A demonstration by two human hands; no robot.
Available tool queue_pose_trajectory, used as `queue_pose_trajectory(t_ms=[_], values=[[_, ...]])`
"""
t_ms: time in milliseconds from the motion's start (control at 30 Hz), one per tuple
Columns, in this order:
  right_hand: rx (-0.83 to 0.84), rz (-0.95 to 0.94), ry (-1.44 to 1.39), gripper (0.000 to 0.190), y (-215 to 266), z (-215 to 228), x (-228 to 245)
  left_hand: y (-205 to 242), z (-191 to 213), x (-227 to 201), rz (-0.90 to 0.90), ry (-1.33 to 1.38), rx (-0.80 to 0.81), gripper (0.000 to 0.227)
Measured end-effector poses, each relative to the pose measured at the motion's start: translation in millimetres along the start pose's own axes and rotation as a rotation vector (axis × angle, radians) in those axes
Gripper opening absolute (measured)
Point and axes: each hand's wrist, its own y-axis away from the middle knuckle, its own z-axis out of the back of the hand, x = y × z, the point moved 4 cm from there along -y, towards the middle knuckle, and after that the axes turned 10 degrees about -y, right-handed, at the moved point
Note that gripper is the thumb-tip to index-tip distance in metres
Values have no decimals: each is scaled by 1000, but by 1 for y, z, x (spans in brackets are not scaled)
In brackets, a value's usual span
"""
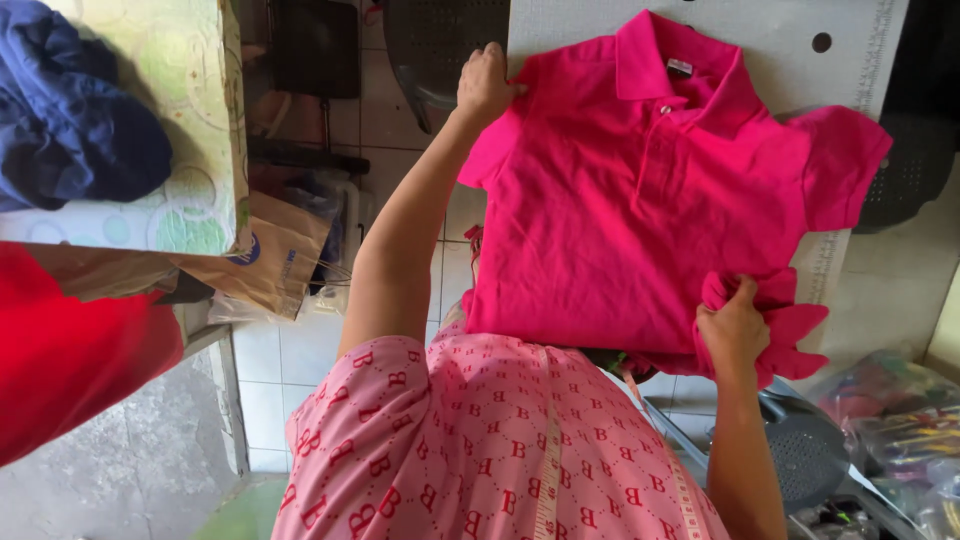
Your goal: Folding a pink polo shirt on a workbench in a sewing factory
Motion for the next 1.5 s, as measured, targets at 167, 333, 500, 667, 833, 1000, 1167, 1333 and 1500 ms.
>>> queue_pose_trajectory(t_ms=[167,333,500,667,833,1000,1167,1333,1500], values=[[-1,-21,-30,70,2,1,3,-7,13,-20,-307,-98,13,5],[4,-22,-33,71,3,4,8,-20,12,-39,-538,334,147,18],[-57,74,-27,69,2,-2,1,-50,15,-19,-698,-605,24,42],[-46,26,-41,71,-1,-3,-1,-33,41,-8,-395,-277,137,29],[-60,45,-62,67,-2,0,-1,10,41,-21,-468,-53,277,41],[-42,11,-76,65,-3,1,0,6,60,-46,-537,152,303,25],[-125,118,-41,68,-5,-6,-10,16,70,-68,21,949,883,25],[-109,102,-59,67,-5,-5,-9,-1,76,-62,-140,383,958,11],[-84,79,-88,68,-7,-2,-8,-56,71,-30,-483,-477,607,29]])
